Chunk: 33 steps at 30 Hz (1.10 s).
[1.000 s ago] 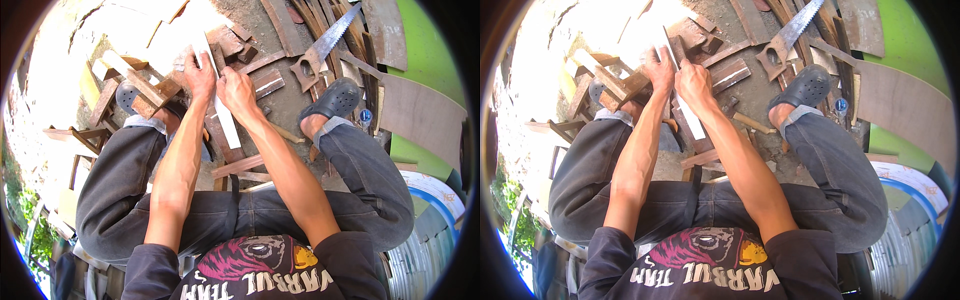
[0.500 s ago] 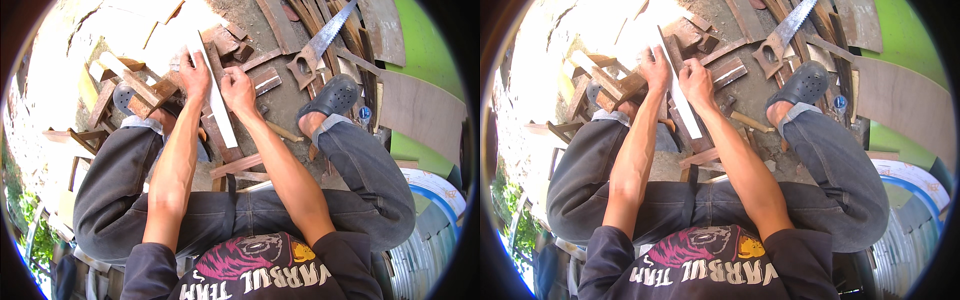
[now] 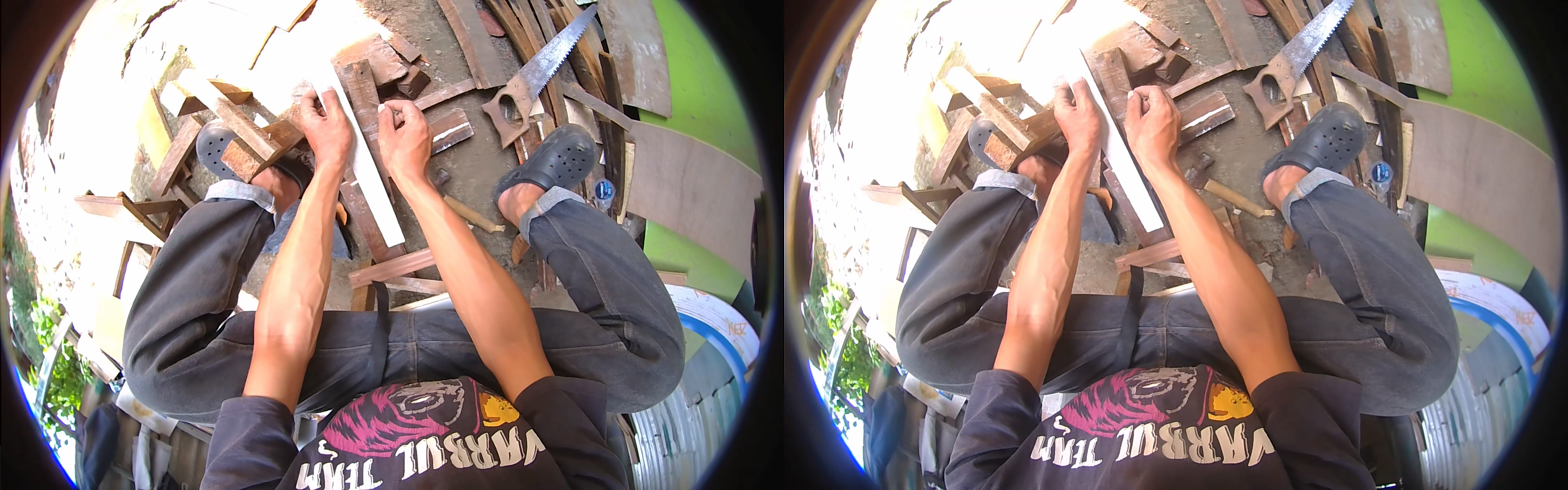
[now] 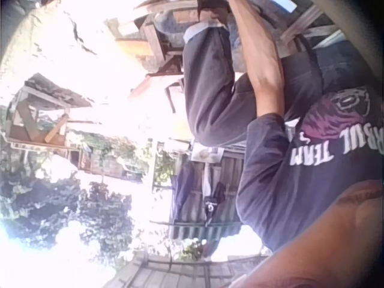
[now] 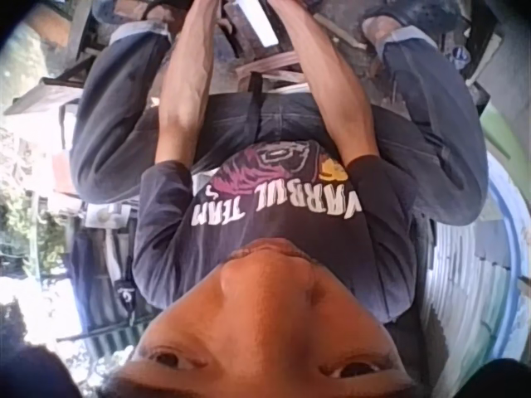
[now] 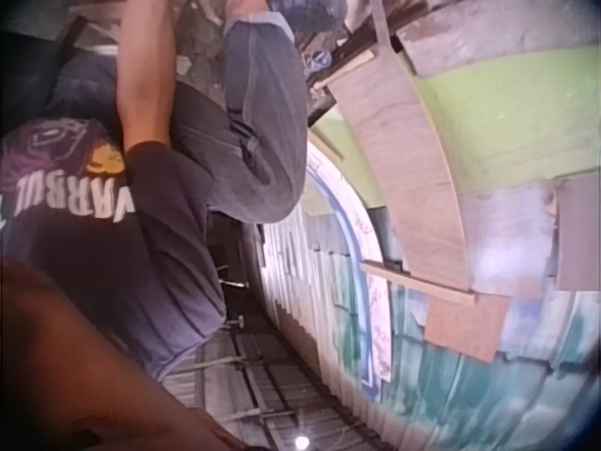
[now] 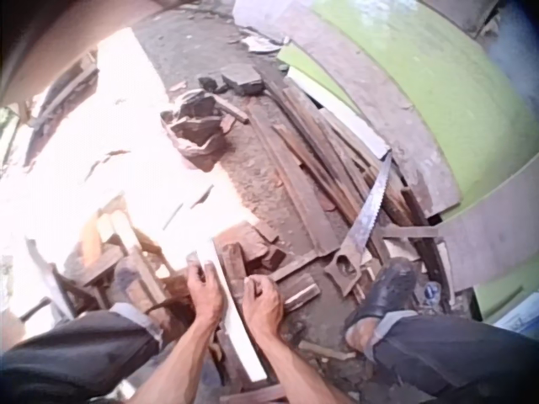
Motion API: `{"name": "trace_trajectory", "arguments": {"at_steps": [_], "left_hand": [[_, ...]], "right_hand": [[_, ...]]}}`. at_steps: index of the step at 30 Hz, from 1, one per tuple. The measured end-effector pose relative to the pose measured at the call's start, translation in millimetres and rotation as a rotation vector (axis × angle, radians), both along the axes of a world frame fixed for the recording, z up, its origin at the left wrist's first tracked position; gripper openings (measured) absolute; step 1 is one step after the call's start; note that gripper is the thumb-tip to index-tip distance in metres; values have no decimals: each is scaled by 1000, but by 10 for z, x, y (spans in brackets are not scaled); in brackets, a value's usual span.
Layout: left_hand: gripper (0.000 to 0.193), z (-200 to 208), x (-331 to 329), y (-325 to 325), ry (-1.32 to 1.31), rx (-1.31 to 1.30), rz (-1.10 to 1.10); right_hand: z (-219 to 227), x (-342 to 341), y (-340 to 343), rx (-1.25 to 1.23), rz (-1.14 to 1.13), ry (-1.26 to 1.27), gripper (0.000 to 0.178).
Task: The person sits on the ground and uses a hand saw to cut a small piece of wood. They measure the wood with a ruler, mark it, and then saw it into smaller pieces.
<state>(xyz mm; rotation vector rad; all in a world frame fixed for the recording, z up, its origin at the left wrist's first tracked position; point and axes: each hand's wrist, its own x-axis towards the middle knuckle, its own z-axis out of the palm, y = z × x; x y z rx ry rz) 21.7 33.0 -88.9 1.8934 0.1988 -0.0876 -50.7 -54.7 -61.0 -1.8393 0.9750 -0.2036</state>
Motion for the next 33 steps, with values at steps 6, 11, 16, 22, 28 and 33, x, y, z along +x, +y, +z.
{"name": "trace_trajectory", "arguments": {"at_steps": [6,11,16,22,28,33], "left_hand": [[29,-71,-29,7,51,32,-5],[30,-40,-58,-22,142,26,-11],[32,-78,-60,-15,175,9,-3],[33,-54,-67,-31,147,16,-4],[33,-49,-69,-38,147,48,-6],[34,-108,-73,-8,120,17,3]], "right_hand": [[4,74,10,-21,38,26,16],[24,86,-6,-35,60,67,16],[61,106,-22,-43,87,91,18],[55,148,-61,-53,149,119,18],[-18,171,-99,-112,158,92,17],[-82,145,-115,-36,43,75,17]]}}
